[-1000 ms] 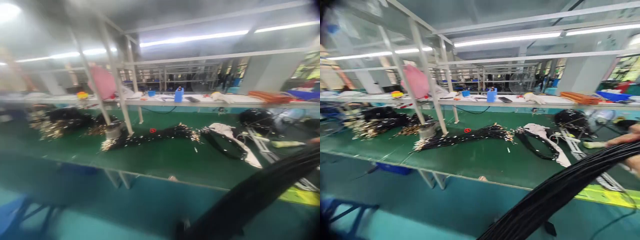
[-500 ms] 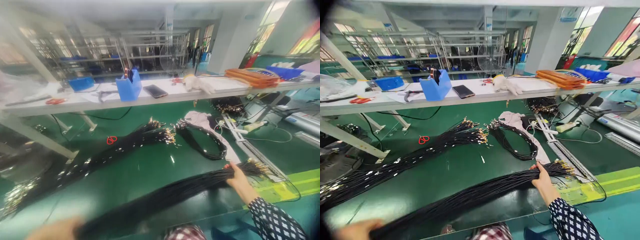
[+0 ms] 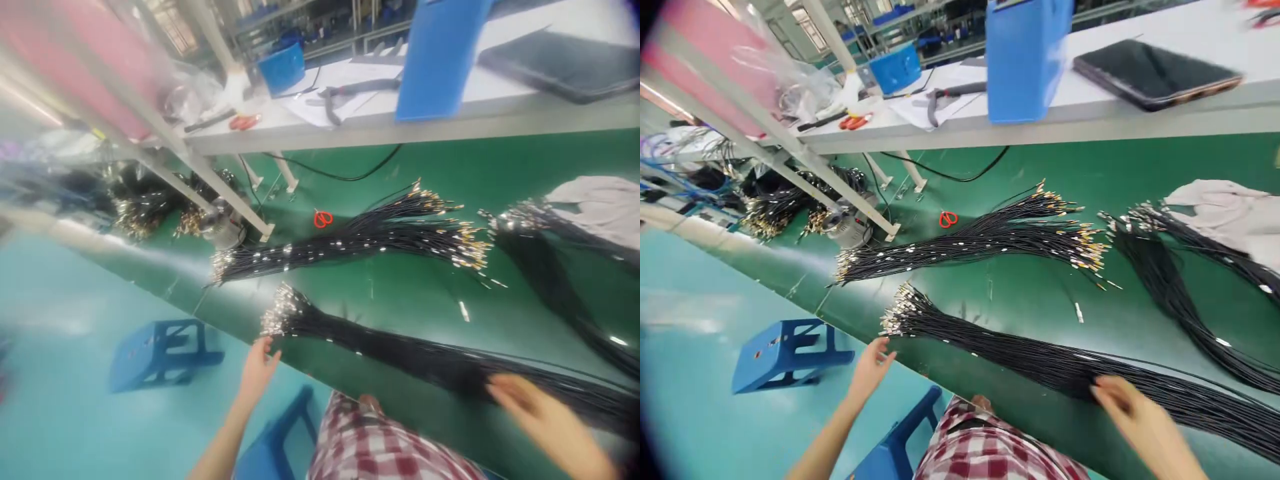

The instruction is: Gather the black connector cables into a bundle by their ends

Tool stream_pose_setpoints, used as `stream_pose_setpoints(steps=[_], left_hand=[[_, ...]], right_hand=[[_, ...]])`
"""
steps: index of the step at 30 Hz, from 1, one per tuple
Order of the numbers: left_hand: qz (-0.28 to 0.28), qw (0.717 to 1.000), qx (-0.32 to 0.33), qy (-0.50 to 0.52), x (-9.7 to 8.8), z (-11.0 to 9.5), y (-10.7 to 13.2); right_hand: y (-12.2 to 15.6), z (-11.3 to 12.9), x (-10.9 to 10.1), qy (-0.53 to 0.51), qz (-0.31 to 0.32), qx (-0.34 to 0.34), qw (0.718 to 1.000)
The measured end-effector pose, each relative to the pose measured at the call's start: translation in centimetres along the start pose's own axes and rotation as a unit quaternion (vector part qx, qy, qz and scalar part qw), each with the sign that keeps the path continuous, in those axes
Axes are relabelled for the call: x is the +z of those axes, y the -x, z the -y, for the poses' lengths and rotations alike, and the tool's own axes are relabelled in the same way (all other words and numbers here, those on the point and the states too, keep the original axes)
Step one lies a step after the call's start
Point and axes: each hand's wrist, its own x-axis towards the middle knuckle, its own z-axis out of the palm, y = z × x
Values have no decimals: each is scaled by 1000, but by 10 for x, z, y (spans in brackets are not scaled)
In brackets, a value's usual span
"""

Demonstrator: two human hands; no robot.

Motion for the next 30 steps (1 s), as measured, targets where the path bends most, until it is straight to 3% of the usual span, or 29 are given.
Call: stream_pose_setpoints(steps=[1, 3, 5, 8, 11, 13, 16, 18, 21, 23, 27, 30], left_hand=[[-10, 1000, 8, -7, 6, 5, 4], [-41, 997, 47, -44, 13, 14, 1], [-65, 991, 86, -80, 15, 22, -16], [-32, 991, 120, -48, 9, 35, -56], [20, 987, 161, 14, 2, 44, -104], [31, 982, 180, 42, -2, 45, -137], [16, 980, 176, 89, -8, 45, -178], [-18, 981, 159, 110, -15, 47, -191], [-52, 977, 165, 125, -21, 50, -181], [-23, 968, 212, 132, -14, 45, -156], [65, 941, 311, 116, 25, 9, -105], [62, 948, 308, 47, 51, -23, -96]], right_hand=[[-2, 22, 36, 55, 41, -57, 996], [-2, 65, 108, 153, 112, -202, 961], [-4, 96, 166, 245, 128, -287, 917], [-21, 114, 211, 326, 139, -313, 881], [-53, 117, 215, 327, 186, -308, 874], [-73, 122, 210, 306, 188, -300, 884], [-88, 134, 204, 291, 163, -279, 900], [-88, 142, 205, 294, 147, -276, 903], [-75, 147, 207, 296, 104, -274, 909], [-64, 146, 209, 296, 75, -272, 912], [-46, 140, 218, 301, 43, -273, 913], [-45, 138, 224, 306, 44, -283, 908]])
